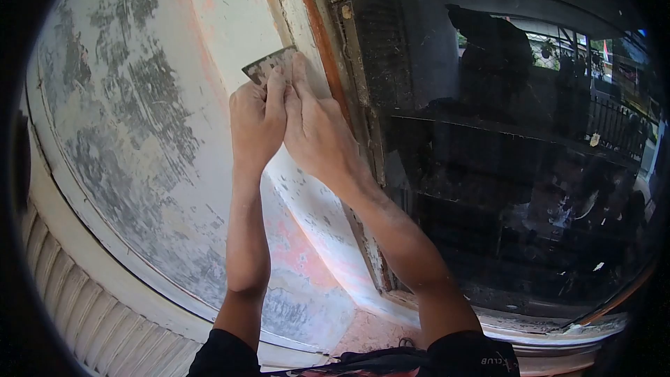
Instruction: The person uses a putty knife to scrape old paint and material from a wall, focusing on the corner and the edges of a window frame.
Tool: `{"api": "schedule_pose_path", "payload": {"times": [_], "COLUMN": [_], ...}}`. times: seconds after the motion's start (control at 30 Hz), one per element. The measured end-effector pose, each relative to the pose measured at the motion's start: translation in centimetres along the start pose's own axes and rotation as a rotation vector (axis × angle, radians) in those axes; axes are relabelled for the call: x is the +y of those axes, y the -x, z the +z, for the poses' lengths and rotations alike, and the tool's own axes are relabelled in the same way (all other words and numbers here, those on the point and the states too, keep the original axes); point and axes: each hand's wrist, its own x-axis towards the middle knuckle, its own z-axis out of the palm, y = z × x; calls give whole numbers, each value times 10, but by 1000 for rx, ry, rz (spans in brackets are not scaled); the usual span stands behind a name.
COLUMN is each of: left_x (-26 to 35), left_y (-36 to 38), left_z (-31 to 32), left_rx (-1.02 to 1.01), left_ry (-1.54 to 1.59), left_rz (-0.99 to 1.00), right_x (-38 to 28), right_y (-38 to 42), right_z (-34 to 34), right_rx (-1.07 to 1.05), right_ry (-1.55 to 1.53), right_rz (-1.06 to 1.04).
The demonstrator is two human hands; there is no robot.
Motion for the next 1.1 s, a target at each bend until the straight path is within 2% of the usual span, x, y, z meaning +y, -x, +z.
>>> {"api": "schedule_pose_path", "payload": {"times": [0.2, 0.57, 0.73, 0.93, 1.03, 1.1], "left_x": [-2, 1, 2, 1, 0, -3], "left_y": [8, -11, -16, -15, -19, -11], "left_z": [5, 1, -3, 1, -2, 0], "left_rx": [65, 36, -20, 43, -28, 34], "left_ry": [30, -7, -3, 53, -32, -92], "left_rz": [62, 56, 18, 31, -22, 113], "right_x": [7, 3, -10, -10, -11, -10], "right_y": [5, -11, -16, -17, -17, -8], "right_z": [0, 1, -3, -5, -5, -3], "right_rx": [-7, 22, 32, 13, 14, 31], "right_ry": [-20, -52, -27, -19, -37, -50], "right_rz": [-79, -117, -55, -27, -30, -39]}}
